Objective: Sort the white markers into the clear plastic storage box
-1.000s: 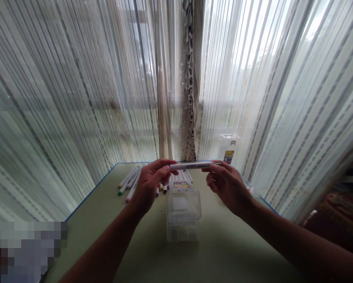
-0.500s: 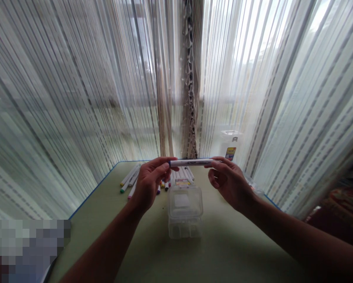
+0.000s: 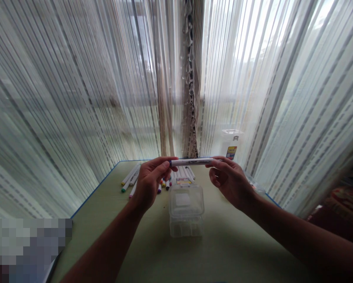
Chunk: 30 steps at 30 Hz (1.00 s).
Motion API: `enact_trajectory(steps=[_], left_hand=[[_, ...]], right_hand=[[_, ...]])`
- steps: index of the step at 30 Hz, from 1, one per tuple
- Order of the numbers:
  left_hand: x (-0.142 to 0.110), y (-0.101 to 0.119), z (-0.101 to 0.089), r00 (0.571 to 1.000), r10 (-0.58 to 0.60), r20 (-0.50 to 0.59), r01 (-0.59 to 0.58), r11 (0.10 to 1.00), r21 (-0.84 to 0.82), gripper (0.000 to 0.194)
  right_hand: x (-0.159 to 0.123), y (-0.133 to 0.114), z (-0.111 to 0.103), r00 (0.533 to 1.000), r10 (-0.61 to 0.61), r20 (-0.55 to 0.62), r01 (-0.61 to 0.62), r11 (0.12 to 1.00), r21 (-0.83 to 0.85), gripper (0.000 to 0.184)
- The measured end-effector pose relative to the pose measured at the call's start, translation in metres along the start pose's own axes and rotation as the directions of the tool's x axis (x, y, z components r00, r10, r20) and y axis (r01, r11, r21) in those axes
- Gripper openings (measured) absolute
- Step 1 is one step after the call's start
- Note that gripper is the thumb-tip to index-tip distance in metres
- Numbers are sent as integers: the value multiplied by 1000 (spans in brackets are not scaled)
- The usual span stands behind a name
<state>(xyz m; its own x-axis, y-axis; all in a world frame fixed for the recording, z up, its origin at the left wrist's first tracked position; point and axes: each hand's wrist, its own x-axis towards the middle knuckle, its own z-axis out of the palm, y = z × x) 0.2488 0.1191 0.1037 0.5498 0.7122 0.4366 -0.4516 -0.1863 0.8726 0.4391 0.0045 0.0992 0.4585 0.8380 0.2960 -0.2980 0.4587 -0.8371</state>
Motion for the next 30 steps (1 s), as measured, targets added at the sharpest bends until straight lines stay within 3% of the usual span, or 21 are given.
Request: enact_trajectory(steps=[10, 20, 30], left_hand=[[0, 2, 2, 1000, 17, 13, -16, 997, -69, 21], [1, 0, -1, 999, 35, -22, -33, 995, 99, 22], [2, 1, 0, 1000, -2, -19, 3, 997, 75, 15]], right_hand=[[-1, -1, 2, 1000, 21, -11, -21, 1000, 16, 18], [0, -1, 2, 1000, 9, -12, -9, 1000, -6, 21], [-3, 0, 2, 1000, -14, 28, 14, 1000, -27, 19]])
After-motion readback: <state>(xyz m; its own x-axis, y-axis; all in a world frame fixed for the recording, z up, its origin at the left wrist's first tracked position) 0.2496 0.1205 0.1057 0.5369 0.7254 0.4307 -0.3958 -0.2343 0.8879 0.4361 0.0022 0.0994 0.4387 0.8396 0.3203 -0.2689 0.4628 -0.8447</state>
